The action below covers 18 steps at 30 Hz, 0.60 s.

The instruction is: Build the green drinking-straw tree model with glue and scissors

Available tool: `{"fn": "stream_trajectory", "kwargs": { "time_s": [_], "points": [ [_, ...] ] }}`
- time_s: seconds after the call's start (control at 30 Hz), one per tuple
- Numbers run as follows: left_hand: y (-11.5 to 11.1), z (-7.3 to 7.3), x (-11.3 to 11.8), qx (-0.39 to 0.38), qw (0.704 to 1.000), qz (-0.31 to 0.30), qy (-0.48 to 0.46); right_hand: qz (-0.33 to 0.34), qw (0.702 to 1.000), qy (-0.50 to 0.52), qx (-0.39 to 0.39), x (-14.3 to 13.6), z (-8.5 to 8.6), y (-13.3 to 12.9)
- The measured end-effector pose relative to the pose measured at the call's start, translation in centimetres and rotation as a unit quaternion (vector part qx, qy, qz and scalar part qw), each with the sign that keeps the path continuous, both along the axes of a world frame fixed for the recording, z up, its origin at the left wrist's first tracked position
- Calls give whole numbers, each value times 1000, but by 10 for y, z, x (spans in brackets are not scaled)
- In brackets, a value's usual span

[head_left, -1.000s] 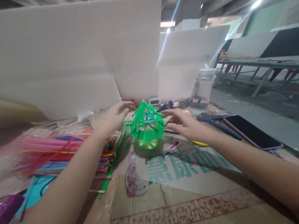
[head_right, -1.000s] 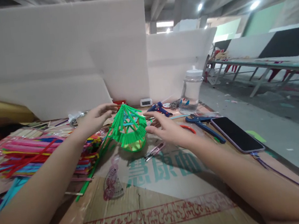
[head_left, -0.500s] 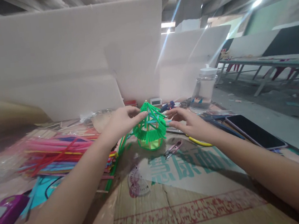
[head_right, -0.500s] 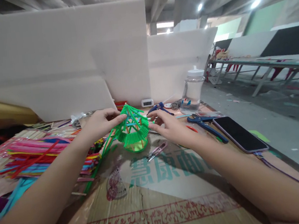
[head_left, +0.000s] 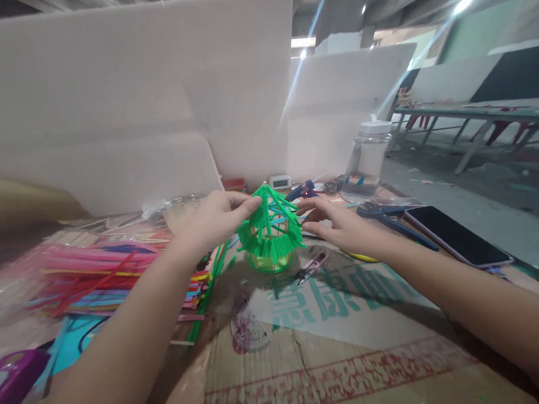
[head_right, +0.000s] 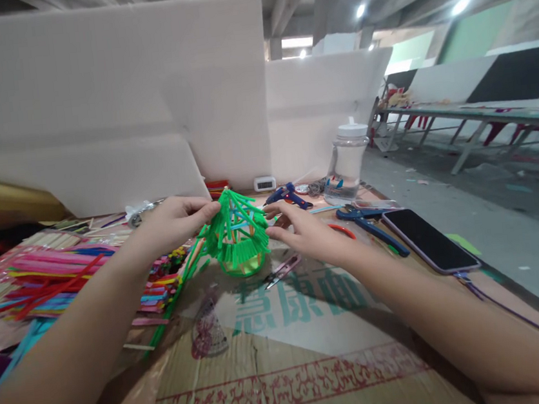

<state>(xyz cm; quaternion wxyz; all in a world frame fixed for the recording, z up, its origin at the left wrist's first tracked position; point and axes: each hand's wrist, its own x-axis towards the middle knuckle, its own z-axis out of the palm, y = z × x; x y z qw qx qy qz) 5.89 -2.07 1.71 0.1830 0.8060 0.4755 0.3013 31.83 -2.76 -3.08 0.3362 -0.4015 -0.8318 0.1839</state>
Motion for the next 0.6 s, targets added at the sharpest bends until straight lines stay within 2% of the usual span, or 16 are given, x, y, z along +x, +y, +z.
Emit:
{"fn": "stream_trajectory", "kwargs": {
  "time_s": [0.13, 0.33, 0.47, 0.53, 0.6],
  "points": [
    [1, 2, -5, 41, 999, 30, 2, 2, 1000, 2, -4, 1, -2, 2],
    [2, 1, -1, 0, 999, 26, -47, 2, 1000, -4, -24, -2, 2, -2],
    [-5, 3, 5, 5, 999, 39, -29, 19, 999, 8, -25, -2, 0, -2],
    [-10, 5, 5, 59, 997, 52, 13, 23, 999, 18, -25, -2, -2, -2],
    [-15, 9, 3, 145, 984, 79, 72, 20, 999, 20, -27, -2, -3, -2]
  ]
}}
